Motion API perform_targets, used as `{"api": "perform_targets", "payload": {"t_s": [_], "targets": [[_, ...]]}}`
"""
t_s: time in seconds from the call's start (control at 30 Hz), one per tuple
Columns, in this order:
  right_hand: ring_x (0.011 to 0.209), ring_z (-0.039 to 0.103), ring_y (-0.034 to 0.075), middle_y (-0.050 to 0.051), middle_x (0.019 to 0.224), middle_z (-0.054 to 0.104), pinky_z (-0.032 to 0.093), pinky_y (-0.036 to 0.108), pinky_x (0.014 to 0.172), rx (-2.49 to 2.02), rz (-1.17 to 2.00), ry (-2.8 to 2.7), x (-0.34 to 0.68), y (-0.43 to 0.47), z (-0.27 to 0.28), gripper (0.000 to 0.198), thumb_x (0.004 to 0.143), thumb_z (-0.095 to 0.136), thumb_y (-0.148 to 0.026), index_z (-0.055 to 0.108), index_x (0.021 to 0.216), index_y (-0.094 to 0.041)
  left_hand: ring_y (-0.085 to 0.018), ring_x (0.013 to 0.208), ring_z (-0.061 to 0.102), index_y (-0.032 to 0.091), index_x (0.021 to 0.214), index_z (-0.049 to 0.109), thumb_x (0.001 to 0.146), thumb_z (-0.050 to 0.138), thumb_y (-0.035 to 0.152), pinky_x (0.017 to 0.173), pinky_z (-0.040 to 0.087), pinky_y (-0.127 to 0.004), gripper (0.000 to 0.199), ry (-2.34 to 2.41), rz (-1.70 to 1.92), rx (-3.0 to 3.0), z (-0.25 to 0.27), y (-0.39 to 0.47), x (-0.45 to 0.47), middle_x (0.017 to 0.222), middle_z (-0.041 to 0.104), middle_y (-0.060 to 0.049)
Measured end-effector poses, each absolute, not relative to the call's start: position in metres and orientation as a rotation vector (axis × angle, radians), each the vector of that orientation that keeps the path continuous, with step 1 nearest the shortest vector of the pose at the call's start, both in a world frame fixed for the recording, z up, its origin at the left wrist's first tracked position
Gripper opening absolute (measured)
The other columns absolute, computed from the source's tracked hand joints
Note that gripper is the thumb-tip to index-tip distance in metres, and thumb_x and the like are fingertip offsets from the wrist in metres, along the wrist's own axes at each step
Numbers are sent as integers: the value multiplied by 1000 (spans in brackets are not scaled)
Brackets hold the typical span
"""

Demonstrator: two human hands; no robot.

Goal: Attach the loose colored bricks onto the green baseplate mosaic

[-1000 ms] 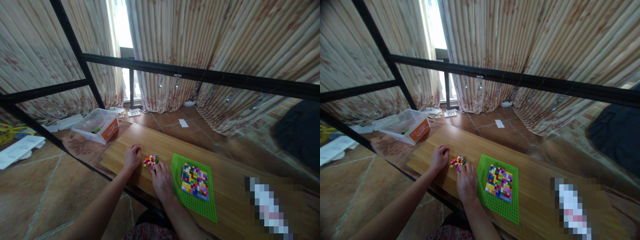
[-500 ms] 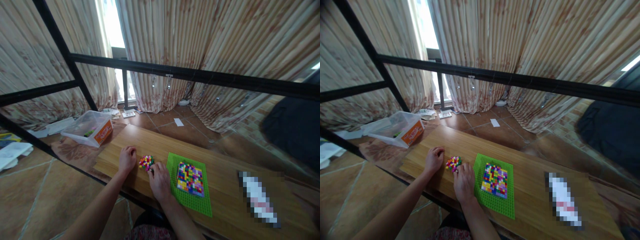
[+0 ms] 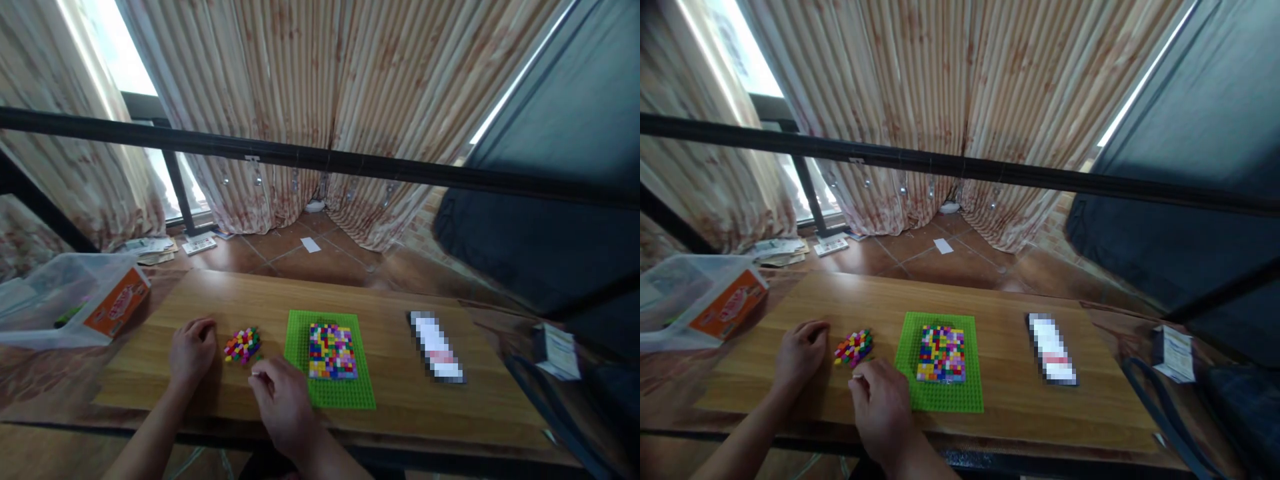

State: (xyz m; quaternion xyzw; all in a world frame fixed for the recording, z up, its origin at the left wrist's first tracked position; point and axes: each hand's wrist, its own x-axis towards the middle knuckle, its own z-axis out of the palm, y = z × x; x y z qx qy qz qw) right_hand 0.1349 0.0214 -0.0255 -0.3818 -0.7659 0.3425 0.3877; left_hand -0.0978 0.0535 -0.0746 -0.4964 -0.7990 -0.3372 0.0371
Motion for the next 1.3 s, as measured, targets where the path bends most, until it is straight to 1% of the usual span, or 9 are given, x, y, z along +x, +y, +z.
{"api": "perform_targets", "payload": {"t_s": [0.1,0.2,0.33,0.5,0.63,0.77,0.93,1.13,1.3], "targets": [[68,58,12,-2,74,62,43,22,62,-1001,993,-1755,159,11,-26,11,81,58,-15,65,80,-23,-28,92,63,20,82,69,79,44,34,90,50,-41,29,-2456,-1008,-1530,-74,53,-99,96,71,-10],[65,57,11,-2,73,62,43,21,59,-1066,1035,-1628,187,8,-27,12,78,58,-15,67,77,-23,-28,93,63,20,84,69,80,44,34,90,50,-41,29,-2455,-984,-1534,-76,54,-101,97,71,-9],[72,62,14,0,79,67,47,23,65,-1176,1042,-1470,220,16,-21,9,82,61,-24,70,79,-22,-28,93,63,19,85,70,80,45,34,90,50,-42,30,-2458,-976,-1539,-79,54,-104,99,71,-10],[81,66,18,5,87,71,51,27,71,-1250,996,-1334,249,33,-19,20,83,63,-38,72,85,-21,-29,93,64,17,85,71,80,45,33,91,50,-43,31,-2443,-961,-1552,-81,55,-105,99,71,-11],[82,66,19,6,90,72,52,30,74,-1325,937,-1362,259,49,-20,27,84,61,-43,72,91,-19,-28,92,64,17,86,71,81,44,33,90,51,-41,32,-2445,-953,-1544,-80,54,-103,98,72,-11],[85,66,20,8,95,72,52,32,78,-1326,830,-1481,258,66,-19,28,87,55,-41,71,94,-19,-27,95,64,17,86,71,82,44,33,91,50,-40,31,-2448,-965,-1509,-82,54,-103,99,72,-10],[82,65,20,7,92,71,49,32,77,-1445,648,-1662,252,85,-23,29,89,48,-37,70,94,-19,-28,94,64,18,85,71,81,45,32,90,51,-41,30,-2429,-975,-1521,-84,54,-103,100,72,-10],[83,65,18,5,93,71,46,29,77,-1586,437,-1874,250,96,-31,26,89,46,-26,71,94,-21,-29,94,63,18,83,71,81,45,33,91,50,-42,31,-2424,-1012,-1505,-83,55,-101,98,72,-11],[86,65,18,4,96,72,45,28,76,-1655,337,-1965,244,99,-28,26,90,46,-24,72,95,-22,-29,95,63,18,84,71,81,45,33,91,50,-42,30,-2442,-1018,-1499,-82,54,-99,98,72,-11]]}}
